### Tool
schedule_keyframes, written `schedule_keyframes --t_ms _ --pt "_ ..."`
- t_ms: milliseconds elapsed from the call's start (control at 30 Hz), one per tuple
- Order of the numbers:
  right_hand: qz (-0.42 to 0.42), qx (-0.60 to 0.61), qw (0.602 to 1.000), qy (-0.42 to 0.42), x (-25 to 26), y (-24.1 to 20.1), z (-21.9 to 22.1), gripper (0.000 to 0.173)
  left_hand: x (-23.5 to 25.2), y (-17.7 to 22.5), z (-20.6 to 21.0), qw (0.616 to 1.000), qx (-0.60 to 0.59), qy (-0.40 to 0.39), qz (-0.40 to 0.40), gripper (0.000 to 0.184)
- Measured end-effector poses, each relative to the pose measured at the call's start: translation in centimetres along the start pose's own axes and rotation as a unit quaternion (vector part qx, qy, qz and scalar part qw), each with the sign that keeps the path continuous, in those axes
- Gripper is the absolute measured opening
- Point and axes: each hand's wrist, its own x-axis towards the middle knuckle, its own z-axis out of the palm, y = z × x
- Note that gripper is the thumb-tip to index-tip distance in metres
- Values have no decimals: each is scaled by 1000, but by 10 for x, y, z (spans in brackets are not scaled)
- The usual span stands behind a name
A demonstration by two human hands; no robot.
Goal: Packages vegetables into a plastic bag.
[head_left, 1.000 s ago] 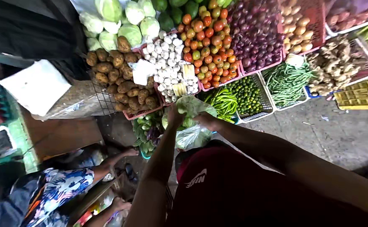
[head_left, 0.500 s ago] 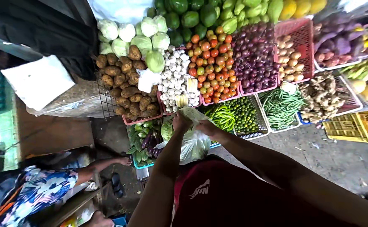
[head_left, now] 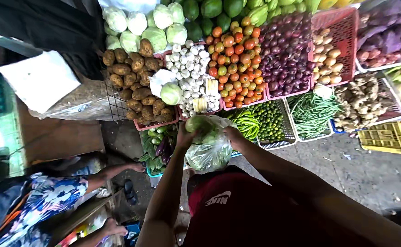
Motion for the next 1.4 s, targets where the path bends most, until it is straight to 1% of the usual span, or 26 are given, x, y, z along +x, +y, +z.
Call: schedule_keyframes --t_ms 67,133,200,233,267,300,333,367,400,433,467,500,567,667,767,833,900,1000,1067,1133,1167,1233,1267,1300,1367,1400 --pt "1 -59 998 -20 5 11 -5 27 2 -1 -21 980 -188 61 -23 79" --pt "-12 -76 996 -39 9 13 -5 27 29 26 -50 948 -305 86 -13 60" --pt "-33 -83 994 -57 10 10 -1 22 73 73 -92 936 -345 44 47 67" --pt "-36 -91 993 -63 8 13 1 21 89 96 -113 933 -350 32 77 77" --pt "-36 -99 992 -65 6 20 4 20 99 107 -128 938 -333 40 91 85" --pt "-39 -106 992 -64 7 23 5 21 107 101 -137 950 -292 70 81 83" --pt "-44 -116 990 -62 10 26 4 23 110 79 -132 961 -235 137 50 73" --pt "-50 -126 989 -65 11 32 1 26 105 40 -112 962 -180 207 2 64" --pt "-57 -134 987 -69 12 37 -1 28 99 -2 -85 959 -142 235 -63 65" --pt "-61 -137 986 -70 13 37 -3 29 100 -40 -57 959 -120 228 -118 70" --pt "-67 -139 985 -71 14 35 -3 29 111 -65 -35 953 -119 232 -158 72" --pt "-72 -136 986 -69 14 33 -2 27 125 -77 -23 940 -138 242 -196 75" --pt "-72 -135 986 -63 13 38 -1 21 140 -86 -22 931 -179 217 -233 79" --pt "-60 -151 984 -66 17 46 2 24 140 -91 -26 940 -198 161 -227 81" --pt "-58 -135 986 -81 10 41 8 26 132 -92 -24 925 -254 199 -203 74" --pt "-64 -144 983 -94 3 34 14 27 123 -79 -30 904 -342 200 -158 64" --pt "-86 -165 979 -82 -3 34 19 25 116 -47 -44 893 -407 157 -110 60" --pt "-118 -234 963 -68 -14 29 17 30 120 42 -70 877 -453 140 -71 60" --pt "-128 -301 943 -68 -26 20 11 40 131 97 -97 868 -483 116 1 68" --pt "-145 -394 905 -62 -41 6 4 40 129 164 -125 869 -474 102 92 76" --pt "-154 -435 886 -56 -48 -1 0 39 121 197 -137 875 -457 110 118 77" --pt "-156 -494 853 -61 -60 -16 -6 44 95 246 -146 905 -372 136 157 63" --pt "-147 -507 846 -71 -66 -20 -10 44 82 256 -141 924 -304 152 174 54" --pt "-137 -505 849 -74 -71 -17 -12 40 70 250 -129 944 -225 143 193 45" --pt "-135 -444 883 -65 -64 -6 -15 30 48 220 -93 972 -82 42 216 34" --pt "-136 -387 910 -65 -59 5 -17 25 33 192 -68 980 -2 -26 195 33"
